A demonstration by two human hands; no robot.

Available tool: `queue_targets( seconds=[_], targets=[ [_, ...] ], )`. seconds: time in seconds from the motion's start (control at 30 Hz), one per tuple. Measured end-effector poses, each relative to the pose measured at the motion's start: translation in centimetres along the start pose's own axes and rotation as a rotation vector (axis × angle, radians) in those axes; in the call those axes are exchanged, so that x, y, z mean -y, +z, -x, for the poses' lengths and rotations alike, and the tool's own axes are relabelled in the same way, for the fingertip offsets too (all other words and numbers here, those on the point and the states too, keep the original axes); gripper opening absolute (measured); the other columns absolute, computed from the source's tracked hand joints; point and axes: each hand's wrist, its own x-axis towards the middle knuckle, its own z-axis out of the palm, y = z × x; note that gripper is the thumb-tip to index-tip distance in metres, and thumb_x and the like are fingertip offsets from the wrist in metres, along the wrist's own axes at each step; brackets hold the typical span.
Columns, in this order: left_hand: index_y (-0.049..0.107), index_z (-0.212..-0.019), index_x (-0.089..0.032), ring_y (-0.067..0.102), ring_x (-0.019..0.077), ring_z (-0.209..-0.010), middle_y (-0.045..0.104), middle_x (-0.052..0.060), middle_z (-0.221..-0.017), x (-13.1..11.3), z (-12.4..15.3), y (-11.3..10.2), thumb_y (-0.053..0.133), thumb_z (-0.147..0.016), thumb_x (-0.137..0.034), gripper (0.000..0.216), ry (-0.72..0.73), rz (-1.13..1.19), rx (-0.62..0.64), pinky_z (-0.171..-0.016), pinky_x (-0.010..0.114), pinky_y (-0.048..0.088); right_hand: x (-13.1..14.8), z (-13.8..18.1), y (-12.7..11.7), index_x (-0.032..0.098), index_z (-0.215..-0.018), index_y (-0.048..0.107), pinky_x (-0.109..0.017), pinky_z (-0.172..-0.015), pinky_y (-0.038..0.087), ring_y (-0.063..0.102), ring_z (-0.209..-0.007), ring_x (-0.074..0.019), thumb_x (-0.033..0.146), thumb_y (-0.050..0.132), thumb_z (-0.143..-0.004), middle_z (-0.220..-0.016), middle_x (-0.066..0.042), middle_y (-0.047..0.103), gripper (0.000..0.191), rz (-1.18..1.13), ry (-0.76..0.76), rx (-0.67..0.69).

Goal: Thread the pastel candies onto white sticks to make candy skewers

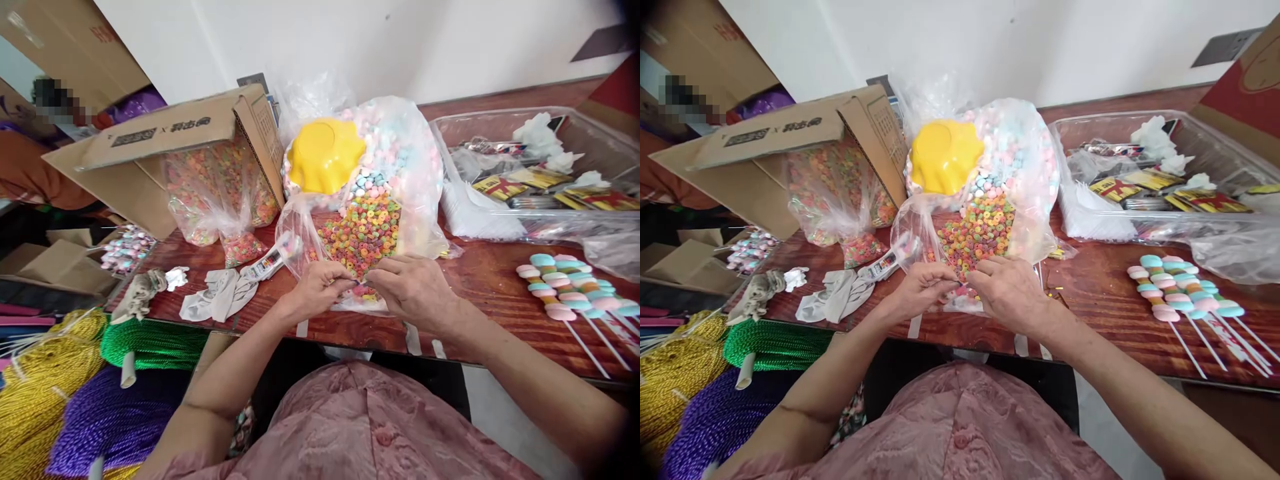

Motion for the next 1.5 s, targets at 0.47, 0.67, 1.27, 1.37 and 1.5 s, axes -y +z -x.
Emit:
queue_targets(
  seconds=[0.47, 0.67, 1.27, 1.37, 1.5],
  targets=[
    [0.067, -0.076, -0.018, 0.037, 0.0048, -0.042, 0.049, -0.007, -0.052, 0.7, 0.0, 2.7, 0.080, -0.073, -0.048, 0.033, -0.248, 0.805, -0.747, -0.041, 0.018, 0.030, 1.7, -2.5, 0.8, 0.024, -0.111, 0.059, -0.028, -0.058, 0.046, 0.054, -0.071, -0.0137, 0.031, 0.065, -0.087, -0.105, -0.006, 0.059, 0.026, -0.724, 0.517, -0.476],
    [0.076, -0.080, -0.018, 0.054, 0.0075, -0.065, 0.064, -0.001, -0.075, 0.6, 0.8, 3.9, 0.079, -0.077, -0.039, 0.021, -0.164, 0.798, -0.748, -0.064, 0.019, 0.046, 5.1, -2.6, 5.5, 0.021, -0.075, 0.063, -0.027, -0.062, 0.043, 0.053, -0.067, -0.0137, 0.025, 0.063, -0.089, -0.069, 0.001, 0.056, 0.015, -0.868, 0.572, -0.479],
    [0.065, -0.069, -0.012, 0.052, 0.0072, -0.057, 0.057, 0.000, -0.065, 0.5, 2.2, 3.2, 0.088, -0.065, -0.043, 0.038, -0.434, 1.298, -0.183, -0.058, 0.019, 0.043, 5.1, -2.8, 5.6, 0.025, -0.079, 0.072, -0.033, -0.067, 0.050, 0.060, -0.077, -0.0174, 0.024, 0.065, -0.085, -0.081, -0.003, 0.062, 0.009, -0.740, 0.578, -0.624],
    [0.067, -0.073, -0.012, 0.054, 0.0085, -0.057, 0.059, 0.000, -0.065, 0.7, 1.9, 3.5, 0.087, -0.065, -0.041, 0.037, -0.461, 1.296, -0.113, -0.057, 0.020, 0.044, 4.9, -2.8, 5.6, 0.022, -0.076, 0.068, -0.030, -0.058, 0.049, 0.057, -0.065, -0.0147, 0.028, 0.068, -0.083, -0.075, -0.001, 0.060, 0.009, -0.904, 0.702, -0.585],
    [0.066, -0.075, -0.013, 0.058, 0.0107, -0.056, 0.065, 0.004, -0.067, 1.1, 1.7, 3.8, 0.081, -0.070, -0.042, 0.034, -0.501, 1.249, -0.080, -0.056, 0.022, 0.046, 3.5, -1.7, 5.5, 0.022, -0.076, 0.061, -0.028, -0.052, 0.046, 0.052, -0.056, -0.0131, 0.031, 0.063, -0.087, -0.068, 0.001, 0.056, 0.015, -0.928, 0.800, -0.625]
  ],
)
